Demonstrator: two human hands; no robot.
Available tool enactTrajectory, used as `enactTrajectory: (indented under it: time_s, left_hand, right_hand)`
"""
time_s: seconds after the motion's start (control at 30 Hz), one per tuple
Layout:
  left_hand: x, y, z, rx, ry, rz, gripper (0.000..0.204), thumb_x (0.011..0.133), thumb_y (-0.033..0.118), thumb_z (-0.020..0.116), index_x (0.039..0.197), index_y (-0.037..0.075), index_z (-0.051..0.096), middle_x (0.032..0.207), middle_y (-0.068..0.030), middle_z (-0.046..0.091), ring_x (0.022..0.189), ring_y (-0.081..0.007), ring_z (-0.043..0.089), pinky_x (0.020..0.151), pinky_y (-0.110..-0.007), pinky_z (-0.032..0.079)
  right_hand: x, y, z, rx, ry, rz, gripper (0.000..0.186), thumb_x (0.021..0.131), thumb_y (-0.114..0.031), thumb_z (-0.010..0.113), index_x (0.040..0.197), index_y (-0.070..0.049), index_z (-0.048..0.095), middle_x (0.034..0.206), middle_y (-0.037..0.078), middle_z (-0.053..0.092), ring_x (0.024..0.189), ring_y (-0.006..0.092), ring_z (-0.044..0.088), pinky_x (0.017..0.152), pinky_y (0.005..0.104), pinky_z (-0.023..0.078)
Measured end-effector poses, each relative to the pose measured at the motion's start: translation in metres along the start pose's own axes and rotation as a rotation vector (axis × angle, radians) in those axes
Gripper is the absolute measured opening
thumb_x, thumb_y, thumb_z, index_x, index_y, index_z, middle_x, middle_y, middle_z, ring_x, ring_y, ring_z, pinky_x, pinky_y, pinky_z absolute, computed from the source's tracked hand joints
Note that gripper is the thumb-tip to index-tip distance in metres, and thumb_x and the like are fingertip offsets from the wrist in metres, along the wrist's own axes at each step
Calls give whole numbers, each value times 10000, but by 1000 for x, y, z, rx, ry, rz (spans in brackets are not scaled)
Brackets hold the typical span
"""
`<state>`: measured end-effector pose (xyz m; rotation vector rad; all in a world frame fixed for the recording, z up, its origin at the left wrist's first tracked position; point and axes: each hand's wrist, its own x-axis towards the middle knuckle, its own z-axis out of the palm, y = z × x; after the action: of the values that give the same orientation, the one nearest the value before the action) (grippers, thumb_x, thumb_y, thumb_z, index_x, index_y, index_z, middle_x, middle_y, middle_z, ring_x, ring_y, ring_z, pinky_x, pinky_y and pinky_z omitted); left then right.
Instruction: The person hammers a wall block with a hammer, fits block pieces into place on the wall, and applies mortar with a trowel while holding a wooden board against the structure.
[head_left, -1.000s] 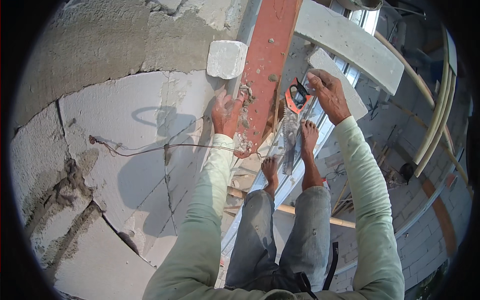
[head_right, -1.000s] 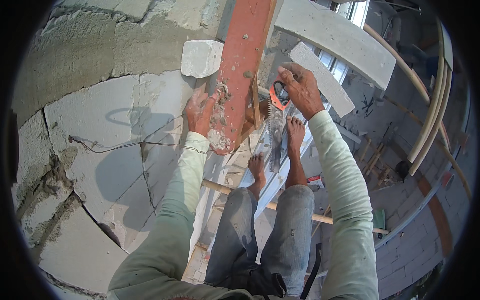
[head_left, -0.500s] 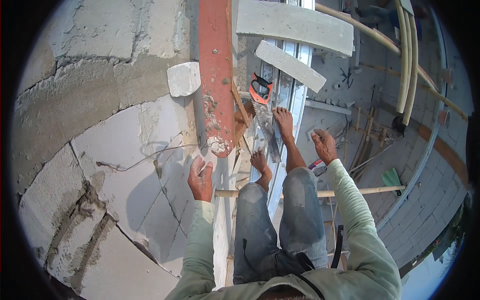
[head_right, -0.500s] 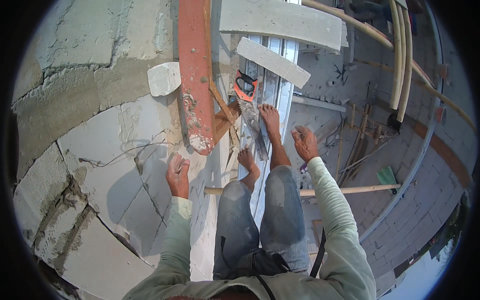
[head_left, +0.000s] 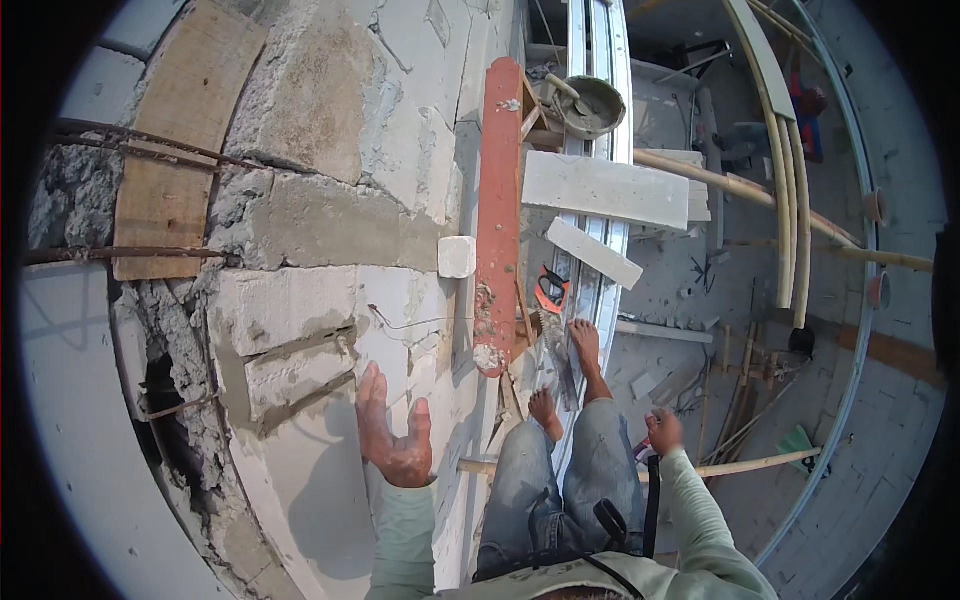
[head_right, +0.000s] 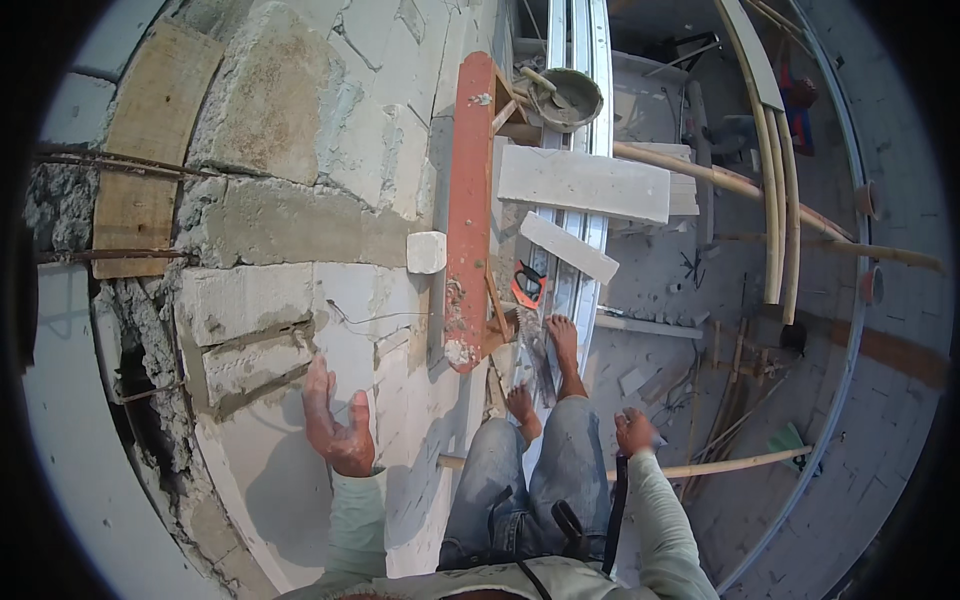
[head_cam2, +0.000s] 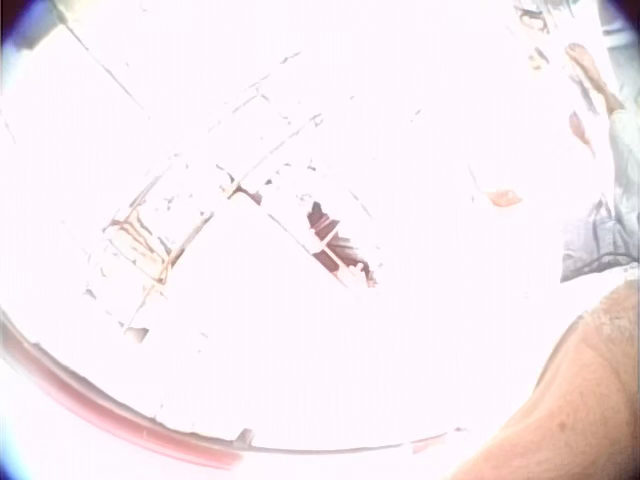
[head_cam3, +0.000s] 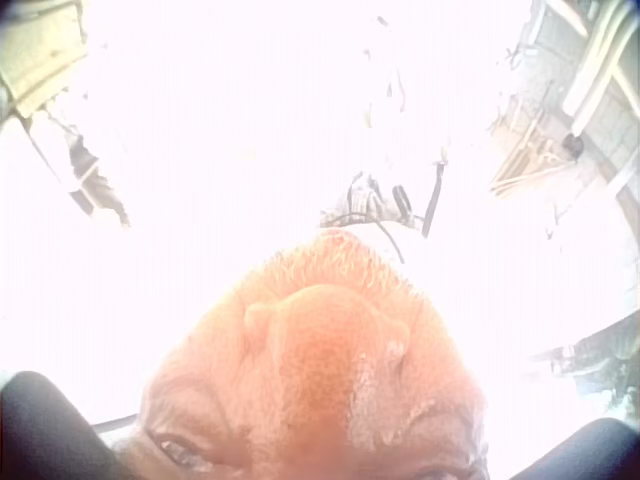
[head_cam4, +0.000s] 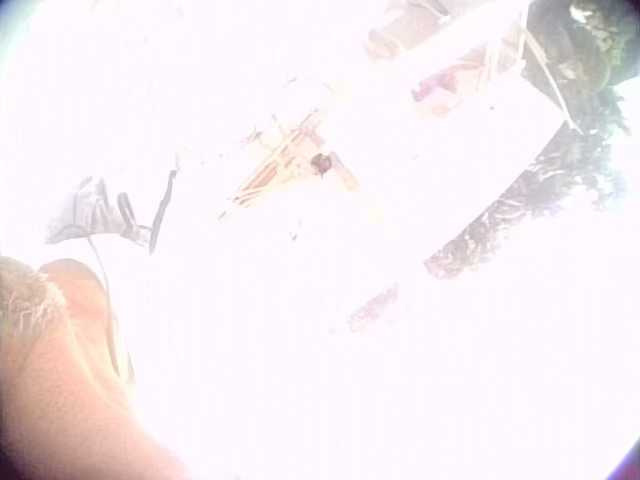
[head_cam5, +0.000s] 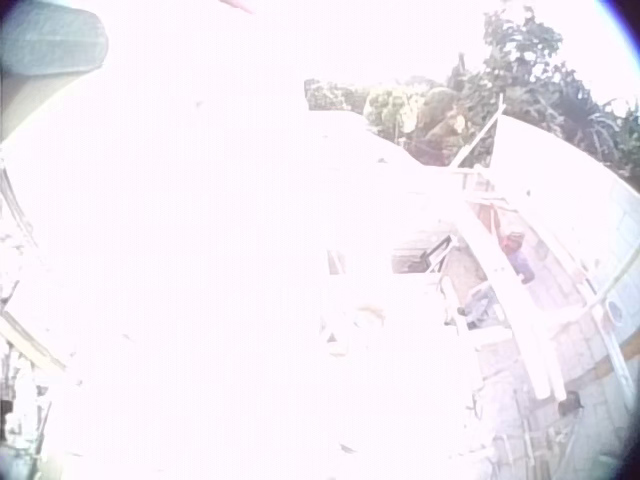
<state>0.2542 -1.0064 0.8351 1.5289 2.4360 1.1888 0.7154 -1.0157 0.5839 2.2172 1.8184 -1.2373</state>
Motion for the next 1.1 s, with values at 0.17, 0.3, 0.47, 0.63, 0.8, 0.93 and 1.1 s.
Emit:
enactTrajectory:
  time_s: [0.17, 0.3, 0.47, 0.63, 0.8, 0.93, 1.1]
  left_hand:
    - [62, 39, -62, 314, 223, 243, 506, 782, 94, 694, 1239, -28, 516, 1282, -217, 539, 1162, -412, 514, 1015, -488, 386]
    - [102, 43, -99, 454, 202, 195, 492, 757, 111, 725, 1199, -24, 557, 1260, -219, 550, 1162, -402, 507, 998, -476, 393]
    - [125, 18, -115, 504, 181, 92, 478, 753, 157, 732, 1170, -19, 578, 1229, -220, 562, 1128, -390, 524, 964, -456, 415]
    - [130, 4, -119, 609, 96, 103, 481, 792, 243, 712, 1178, -11, 579, 1210, -210, 580, 1089, -379, 550, 946, -428, 431]
    - [165, 24, -112, 138, 252, 10, 545, 796, 275, 729, 1190, -55, 548, 1184, -250, 581, 1054, -363, 581, 911, -421, 454]
    - [210, 38, -101, -257, 403, -14, 475, 844, 314, 671, 1067, -87, 550, 957, -227, 645, 874, -351, 620, 826, -396, 479]
    - [241, 29, -87, -357, 421, -130, 410, 936, 350, 545, 1034, -47, 582, 817, -150, 664, 663, -212, 603, 633, -329, 484]
  right_hand:
    - [-31, 20, -32, -166, -46, 179, 366, 793, -308, 630, 993, -4, 672, 979, 243, 656, 936, 423, 614, 847, 456, 479]
    - [-50, 26, -61, -180, -68, 136, 338, 796, -314, 629, 955, -19, 672, 901, 234, 664, 896, 421, 626, 812, 475, 485]
    - [-65, 12, -93, -151, 2, 76, 300, 801, -292, 617, 879, -5, 654, 839, 235, 653, 852, 432, 623, 752, 466, 483]
    - [-59, -12, -105, -159, -5, 20, 292, 812, -271, 608, 903, -1, 667, 858, 232, 660, 853, 419, 632, 762, 456, 486]
    - [-65, -27, -108, -59, 102, -37, 314, 825, -293, 604, 986, -33, 672, 907, 207, 674, 900, 409, 633, 796, 447, 488]
    - [-64, -49, -108, -55, 16, 62, 363, 834, -312, 613, 1034, -14, 668, 954, 212, 682, 953, 383, 642, 837, 405, 492]
    - [-85, -43, -121, -92, 47, 15, 359, 833, -310, 621, 1035, -17, 671, 968, 207, 686, 953, 375, 648, 843, 399, 493]
